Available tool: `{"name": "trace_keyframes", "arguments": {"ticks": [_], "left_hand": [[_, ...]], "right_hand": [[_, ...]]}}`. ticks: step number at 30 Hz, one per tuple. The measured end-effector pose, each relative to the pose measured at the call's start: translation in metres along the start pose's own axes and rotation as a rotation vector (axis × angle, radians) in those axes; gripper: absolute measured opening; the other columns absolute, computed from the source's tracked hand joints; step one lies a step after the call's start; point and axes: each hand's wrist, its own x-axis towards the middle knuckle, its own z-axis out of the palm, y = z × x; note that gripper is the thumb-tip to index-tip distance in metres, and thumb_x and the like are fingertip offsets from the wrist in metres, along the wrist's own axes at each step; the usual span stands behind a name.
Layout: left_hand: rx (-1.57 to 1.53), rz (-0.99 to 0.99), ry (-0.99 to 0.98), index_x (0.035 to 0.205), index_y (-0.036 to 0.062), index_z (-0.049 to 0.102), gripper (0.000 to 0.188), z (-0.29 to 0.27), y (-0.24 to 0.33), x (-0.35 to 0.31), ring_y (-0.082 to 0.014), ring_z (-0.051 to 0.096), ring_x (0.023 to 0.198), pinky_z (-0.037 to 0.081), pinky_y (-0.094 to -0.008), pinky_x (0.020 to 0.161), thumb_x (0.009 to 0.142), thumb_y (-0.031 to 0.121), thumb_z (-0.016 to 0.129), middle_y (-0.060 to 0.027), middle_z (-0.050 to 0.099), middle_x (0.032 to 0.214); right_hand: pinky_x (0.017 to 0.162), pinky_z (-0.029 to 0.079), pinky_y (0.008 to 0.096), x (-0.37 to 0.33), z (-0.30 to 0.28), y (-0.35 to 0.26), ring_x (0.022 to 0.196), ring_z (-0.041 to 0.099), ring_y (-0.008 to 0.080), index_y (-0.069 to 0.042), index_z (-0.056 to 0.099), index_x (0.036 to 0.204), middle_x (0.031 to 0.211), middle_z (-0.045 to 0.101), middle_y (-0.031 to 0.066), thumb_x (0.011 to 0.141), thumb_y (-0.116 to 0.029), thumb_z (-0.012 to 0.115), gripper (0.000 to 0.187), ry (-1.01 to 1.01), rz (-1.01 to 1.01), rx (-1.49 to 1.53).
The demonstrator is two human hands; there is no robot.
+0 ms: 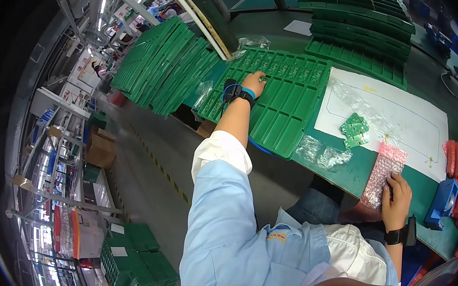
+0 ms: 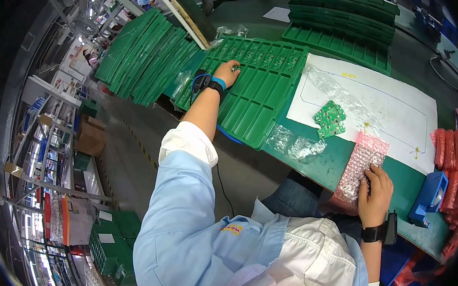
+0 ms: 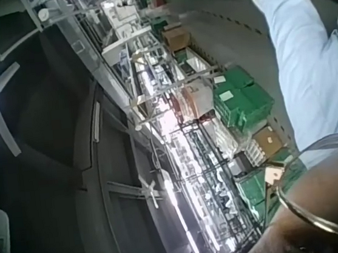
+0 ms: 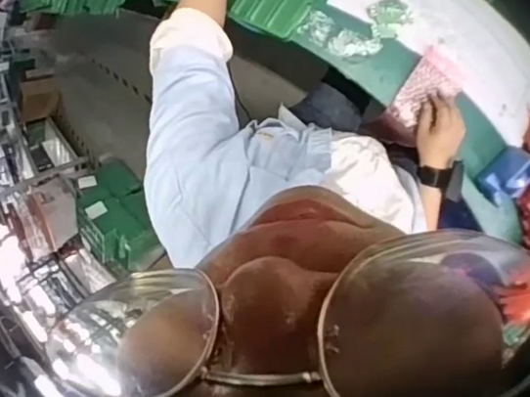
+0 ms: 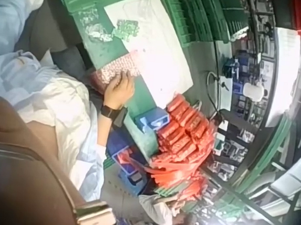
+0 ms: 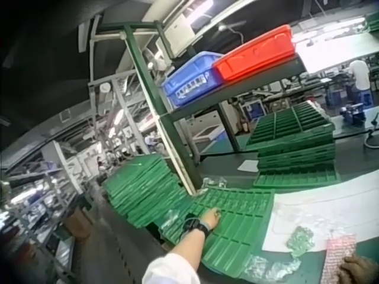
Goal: The person picks up circuit boards from a green tray and places them onto bubble wrap. They roll the bubble wrap around the boards and then wrap the bundle in red plastic film.
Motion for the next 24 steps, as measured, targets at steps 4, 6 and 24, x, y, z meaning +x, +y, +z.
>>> {"name": "trace_keyframes", "arguments": {"ticks": [4, 6, 24], "left_hand": [[0.003, -0.016, -0.007, 0.121, 0.0146, 0.058, 0.032, 0.001, 0.008, -0.002, -0.0366, 0.057, 0.106, 0.046, -0.0456, 0.092, 0.090, 0.023, 0.062, -0.0188, 0.055, 0.122], [0.004, -0.031, -0.008, 0.121, 0.0144, 0.058, 0.033, 0.002, 0.007, -0.003, -0.0367, 0.057, 0.106, 0.046, -0.0456, 0.092, 0.090, 0.023, 0.063, -0.0189, 0.055, 0.121], [-0.010, -0.034, 0.102, 0.116, 0.0126, 0.061, 0.031, 0.000, -0.021, 0.003, -0.0385, 0.060, 0.099, 0.048, -0.0467, 0.088, 0.087, 0.021, 0.066, -0.0218, 0.062, 0.107]], "right_hand": [[0.099, 0.038, 0.0416, 0.001, 0.001, 0.001, 0.114, 0.055, 0.0323, -0.002, 0.062, 0.105, 0.119, 0.061, 0.0134, 0.085, -0.006, 0.060, 0.021, 0.008, 0.004, -0.007], [0.099, 0.038, 0.0416, 0.001, 0.001, 0.000, 0.114, 0.055, 0.0324, -0.002, 0.062, 0.105, 0.119, 0.061, 0.0135, 0.085, -0.006, 0.060, 0.021, 0.011, 0.003, -0.007], [0.099, 0.039, 0.0420, 0.006, 0.001, -0.003, 0.112, 0.055, 0.0330, -0.002, 0.063, 0.105, 0.119, 0.061, 0.0136, 0.085, -0.007, 0.061, 0.021, -0.004, -0.006, -0.007]]}}
